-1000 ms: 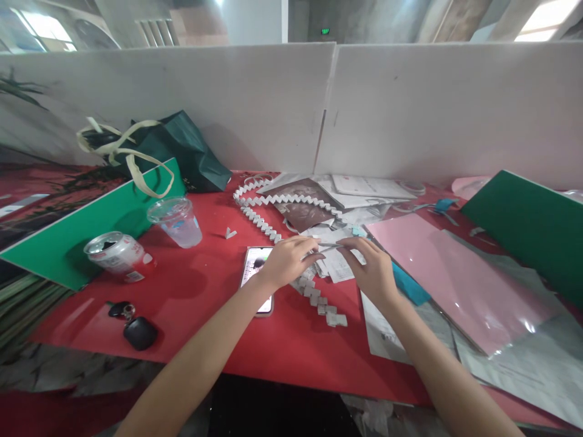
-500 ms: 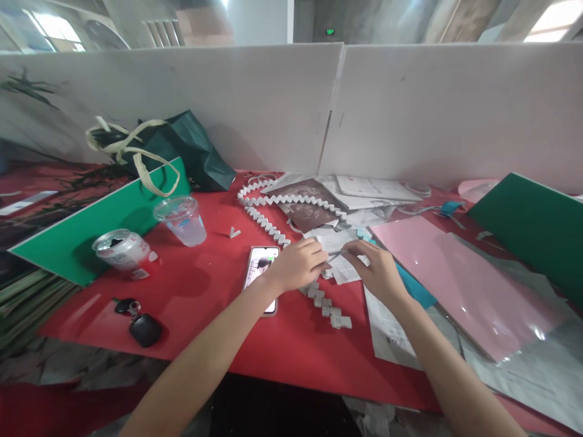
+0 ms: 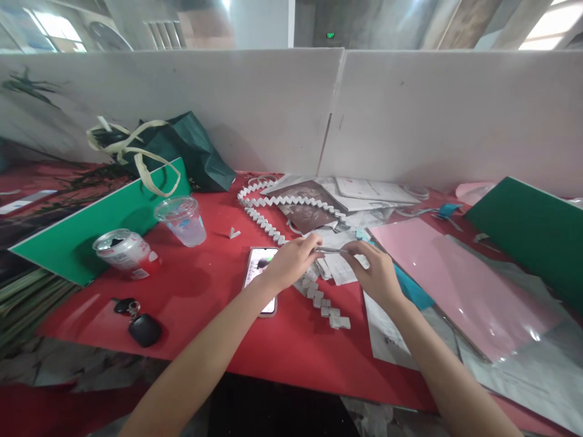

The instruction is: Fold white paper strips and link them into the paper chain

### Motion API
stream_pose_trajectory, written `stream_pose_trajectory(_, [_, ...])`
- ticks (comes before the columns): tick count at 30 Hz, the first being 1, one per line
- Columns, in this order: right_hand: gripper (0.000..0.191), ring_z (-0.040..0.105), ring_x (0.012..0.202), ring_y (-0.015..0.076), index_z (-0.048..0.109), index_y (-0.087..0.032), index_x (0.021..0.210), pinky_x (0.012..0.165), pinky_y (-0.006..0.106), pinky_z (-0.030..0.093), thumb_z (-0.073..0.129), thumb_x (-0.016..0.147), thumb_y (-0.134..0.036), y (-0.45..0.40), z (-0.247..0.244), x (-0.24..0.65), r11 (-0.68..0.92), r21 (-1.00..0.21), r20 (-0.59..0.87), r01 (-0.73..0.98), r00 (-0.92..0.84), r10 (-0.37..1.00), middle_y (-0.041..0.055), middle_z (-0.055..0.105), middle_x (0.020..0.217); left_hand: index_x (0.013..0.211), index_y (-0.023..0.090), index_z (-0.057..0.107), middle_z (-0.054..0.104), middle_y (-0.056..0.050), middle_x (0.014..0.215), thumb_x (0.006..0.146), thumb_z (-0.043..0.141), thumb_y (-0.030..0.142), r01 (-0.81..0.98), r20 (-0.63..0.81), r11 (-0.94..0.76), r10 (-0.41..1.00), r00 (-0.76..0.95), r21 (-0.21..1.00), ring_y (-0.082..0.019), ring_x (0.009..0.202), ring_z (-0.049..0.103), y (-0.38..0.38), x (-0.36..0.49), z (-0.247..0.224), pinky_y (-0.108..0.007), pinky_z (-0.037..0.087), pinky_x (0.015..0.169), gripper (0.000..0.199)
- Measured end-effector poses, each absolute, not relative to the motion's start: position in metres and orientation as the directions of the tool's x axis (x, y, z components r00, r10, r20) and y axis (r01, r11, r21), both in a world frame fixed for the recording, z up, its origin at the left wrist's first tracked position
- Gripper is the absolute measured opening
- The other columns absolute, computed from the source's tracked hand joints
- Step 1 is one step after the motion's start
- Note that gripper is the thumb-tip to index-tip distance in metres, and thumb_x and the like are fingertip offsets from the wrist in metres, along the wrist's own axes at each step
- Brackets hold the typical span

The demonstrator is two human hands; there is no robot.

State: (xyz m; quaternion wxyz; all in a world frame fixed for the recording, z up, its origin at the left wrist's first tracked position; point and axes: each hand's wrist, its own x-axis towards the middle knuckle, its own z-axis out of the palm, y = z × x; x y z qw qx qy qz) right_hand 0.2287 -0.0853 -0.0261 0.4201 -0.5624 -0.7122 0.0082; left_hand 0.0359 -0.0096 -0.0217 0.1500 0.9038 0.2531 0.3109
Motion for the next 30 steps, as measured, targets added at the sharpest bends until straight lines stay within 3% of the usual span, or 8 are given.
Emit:
stream_pose_trajectory(10, [0.007, 0.060, 0.075, 0.0169, 0.057, -0.021, 0.085, 0.070, 0.028, 0.045, 0.052, 0.088, -0.024, -0.0865, -0.0265, 0.2272, 0.378, -0.479, 0.625, 0.792, 0.006, 0.780, 0.0028, 0.063, 0.081, 0.108, 0.021, 0.047, 0.067, -0.005, 0.094, 0.090, 0.047, 0.022, 0.344, 0.607, -0.897, 0.442, 0.660, 0.279, -0.019, 0.089, 0.064, -0.0121, 0.0372, -0.0232, -0.028, 0.049, 0.072, 0.017])
stream_pose_trajectory(18, [0.010, 0.061, 0.076, 0.0175, 0.060, -0.022, 0.086, 0.070, 0.028, 0.046, 0.051, 0.088, -0.024, -0.0882, -0.0235, 0.2249, 0.374, -0.513, 0.610, 0.773, 0.023, 0.792, 0.0023, 0.065, 0.081, 0.105, 0.021, 0.051, 0.068, -0.001, 0.080, 0.089, 0.050, 0.020, 0.346, 0.676, -0.899, 0.431, 0.598, 0.268, -0.016, 0.077, 0.065, -0.0147, 0.0370, -0.0235, -0.025, 0.050, 0.067, 0.016])
stream_pose_trajectory(24, [0.010, 0.062, 0.078, 0.0184, 0.062, -0.022, 0.087, 0.070, 0.030, 0.047, 0.053, 0.086, -0.025, -0.0872, -0.0245, 0.2249, 0.367, -0.529, 0.635, 0.765, 0.071, 0.769, 0.0030, 0.067, 0.083, 0.103, 0.019, 0.055, 0.068, -0.004, 0.096, 0.087, 0.053, 0.019, 0.231, 0.737, -0.936, 0.353, 0.577, 0.267, -0.016, 0.090, 0.064, -0.0103, 0.0368, -0.0233, -0.028, 0.052, 0.076, 0.016])
stream_pose_trajectory(30, [0.009, 0.063, 0.079, 0.0188, 0.062, -0.022, 0.087, 0.072, 0.030, 0.048, 0.053, 0.086, -0.023, -0.0873, -0.0238, 0.2265, 0.389, -0.515, 0.665, 0.764, 0.070, 0.744, 0.0034, 0.067, 0.083, 0.110, 0.021, 0.056, 0.068, -0.004, 0.102, 0.086, 0.054, 0.016, 0.193, 0.741, -0.926, 0.376, 0.557, 0.324, -0.016, 0.094, 0.064, -0.0089, 0.0368, -0.0245, -0.029, 0.052, 0.082, 0.025])
